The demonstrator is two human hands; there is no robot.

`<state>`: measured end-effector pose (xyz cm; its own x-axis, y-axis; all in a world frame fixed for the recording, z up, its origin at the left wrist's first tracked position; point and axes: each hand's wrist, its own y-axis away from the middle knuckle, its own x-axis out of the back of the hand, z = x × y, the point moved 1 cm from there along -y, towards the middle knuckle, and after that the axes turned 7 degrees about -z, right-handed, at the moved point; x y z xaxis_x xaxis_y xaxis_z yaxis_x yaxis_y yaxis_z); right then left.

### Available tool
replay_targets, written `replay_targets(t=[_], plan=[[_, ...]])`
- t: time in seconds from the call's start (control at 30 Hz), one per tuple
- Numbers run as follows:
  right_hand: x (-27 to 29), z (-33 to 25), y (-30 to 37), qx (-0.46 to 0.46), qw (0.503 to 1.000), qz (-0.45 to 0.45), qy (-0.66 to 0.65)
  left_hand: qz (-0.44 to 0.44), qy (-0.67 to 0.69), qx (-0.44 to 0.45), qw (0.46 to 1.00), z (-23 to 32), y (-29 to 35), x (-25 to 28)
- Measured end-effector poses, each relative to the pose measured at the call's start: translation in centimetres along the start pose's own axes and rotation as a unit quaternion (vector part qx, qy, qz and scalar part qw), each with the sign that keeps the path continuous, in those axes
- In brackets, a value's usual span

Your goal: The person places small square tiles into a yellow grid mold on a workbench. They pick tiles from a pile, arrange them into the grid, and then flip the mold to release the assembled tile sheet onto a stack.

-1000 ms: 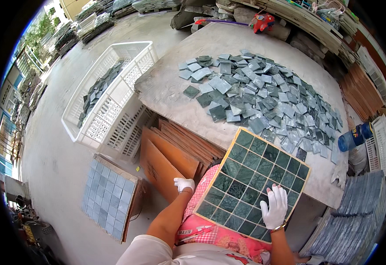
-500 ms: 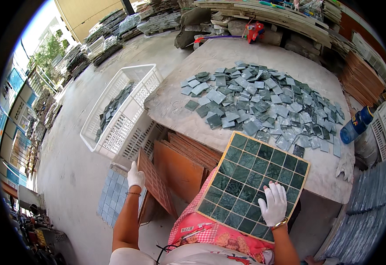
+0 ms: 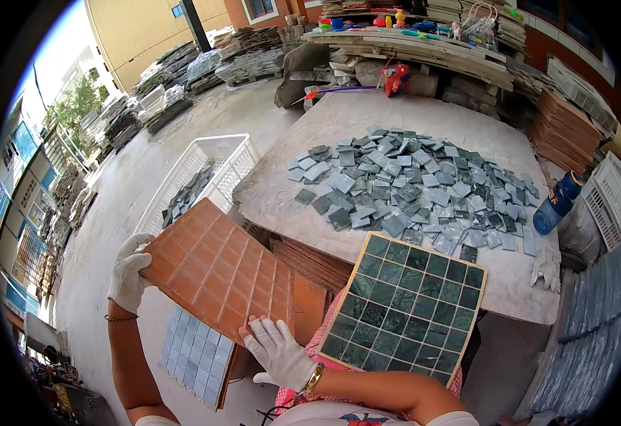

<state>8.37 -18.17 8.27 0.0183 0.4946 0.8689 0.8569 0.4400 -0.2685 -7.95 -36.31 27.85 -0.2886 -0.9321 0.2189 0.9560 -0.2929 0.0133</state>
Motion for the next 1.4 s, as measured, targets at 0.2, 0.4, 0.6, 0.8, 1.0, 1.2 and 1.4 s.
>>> replay_targets(t=[0.2, 0.4, 0.6, 0.8, 1.0, 1.2, 1.4], plan=[[1.7, 5.3, 4.4, 0.149, 0.963, 0.173, -0.143, -0.076, 0.072, -0.096, 0.99, 2.3, -0.1, 4.3], [5.0, 12.5, 8.0, -0.03, 0.974, 0.214, 0.072, -0.095, 0.142, -0.101, 0.98, 1.3, 0.4, 5.6], [8.1, 18.1, 6.1, -0.014, 0.956, 0.281, 0.079, -0.115, 0.144, -0.119, 0.976, 0.3, 0.0, 3.1], [10.2, 16.7, 7.7, -0.007, 0.933, 0.343, -0.107, -0.158, 0.196, -0.145, 0.957, 2.2, -3.2, 0.1], [12.5, 10.6, 14.0, -0.312, 0.792, 0.299, -0.431, -0.223, -0.283, -0.255, 0.897, -9.9, -7.4, -3.5], [6.4, 6.0, 25.7, -0.533, 0.681, 0.332, -0.378, -0.215, 0.097, -0.006, 0.972, -18.6, 1.5, -17.7], [3.3, 5.6, 31.1, -0.642, 0.662, 0.317, -0.224, -0.261, -0.128, 0.047, 0.956, -24.3, -0.9, -25.8]])
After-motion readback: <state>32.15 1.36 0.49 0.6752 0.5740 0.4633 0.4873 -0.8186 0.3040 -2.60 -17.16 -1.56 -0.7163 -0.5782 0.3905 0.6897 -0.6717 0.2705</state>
